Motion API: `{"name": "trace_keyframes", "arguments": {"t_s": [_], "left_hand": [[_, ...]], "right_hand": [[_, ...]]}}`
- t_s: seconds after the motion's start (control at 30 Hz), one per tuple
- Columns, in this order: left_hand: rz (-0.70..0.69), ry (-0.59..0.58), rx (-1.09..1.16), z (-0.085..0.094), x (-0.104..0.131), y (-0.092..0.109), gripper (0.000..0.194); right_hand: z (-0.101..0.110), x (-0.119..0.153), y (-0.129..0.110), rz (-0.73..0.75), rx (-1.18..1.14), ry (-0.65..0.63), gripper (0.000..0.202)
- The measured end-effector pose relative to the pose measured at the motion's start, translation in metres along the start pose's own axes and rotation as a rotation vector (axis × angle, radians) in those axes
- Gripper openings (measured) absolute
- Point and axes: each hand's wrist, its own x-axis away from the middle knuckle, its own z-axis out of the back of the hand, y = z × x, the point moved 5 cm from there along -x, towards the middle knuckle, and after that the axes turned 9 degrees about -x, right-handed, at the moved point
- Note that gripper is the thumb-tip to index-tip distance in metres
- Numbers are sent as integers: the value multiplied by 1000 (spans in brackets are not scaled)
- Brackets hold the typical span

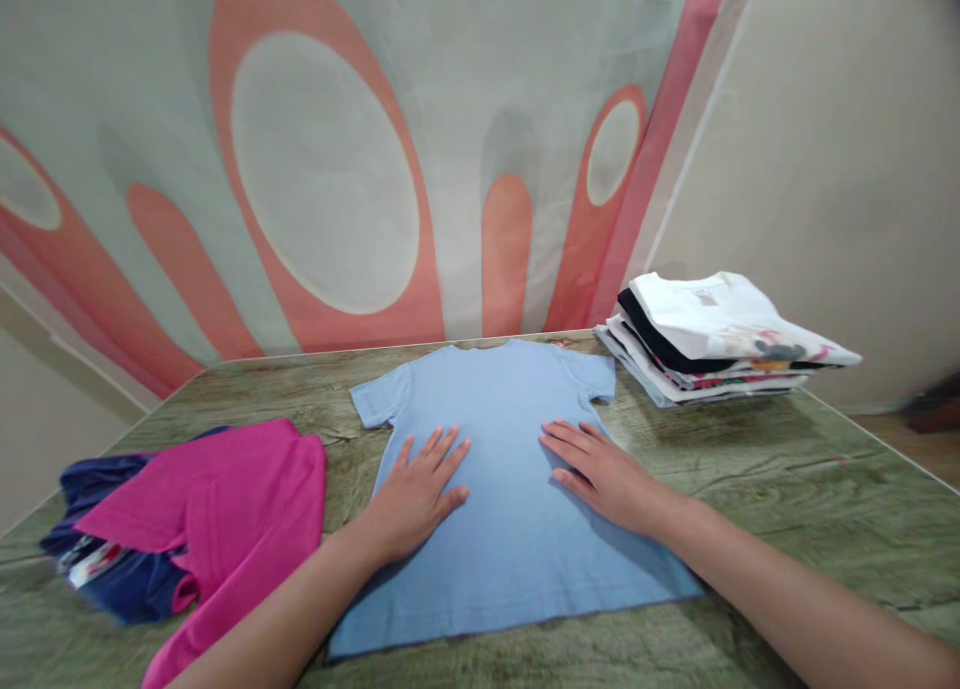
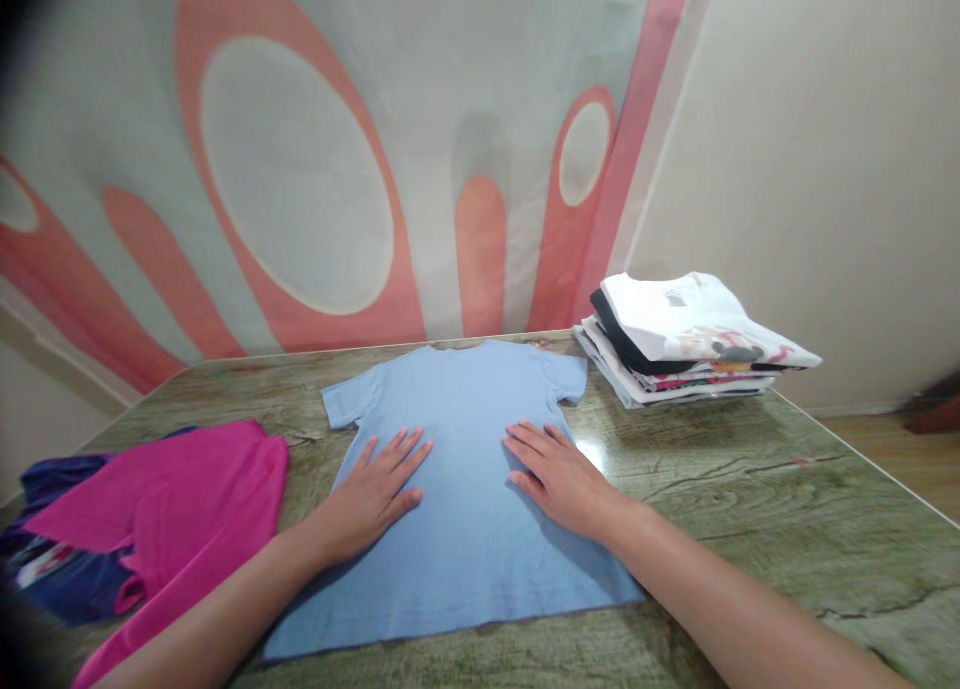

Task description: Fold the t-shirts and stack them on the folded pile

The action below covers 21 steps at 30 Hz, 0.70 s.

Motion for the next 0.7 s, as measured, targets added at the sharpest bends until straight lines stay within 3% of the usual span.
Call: {"name": "trace_keyframes", "arguments": {"t_s": [0.2,0.27,0.33,0.43,0.57,0.7], "left_hand": [[85,0,12,1,-17,-13,56],[72,7,21,4,-16,-10,55],[-29,-17,58,9,-9,4,54],[-213,-98,154,22,5,29,57],[-322,-212,316,46,16,43,78],[-367,-317,521,66,22,46,59]], "right_hand": [[7,-9,23,-73,28,50,46],[9,-7,21,-62,12,75,44],[7,-3,7,-16,-24,46,45],[3,3,-24,73,-87,-112,51],[9,9,-56,145,-150,-283,60],[22,12,-78,278,-290,-252,35]]}}
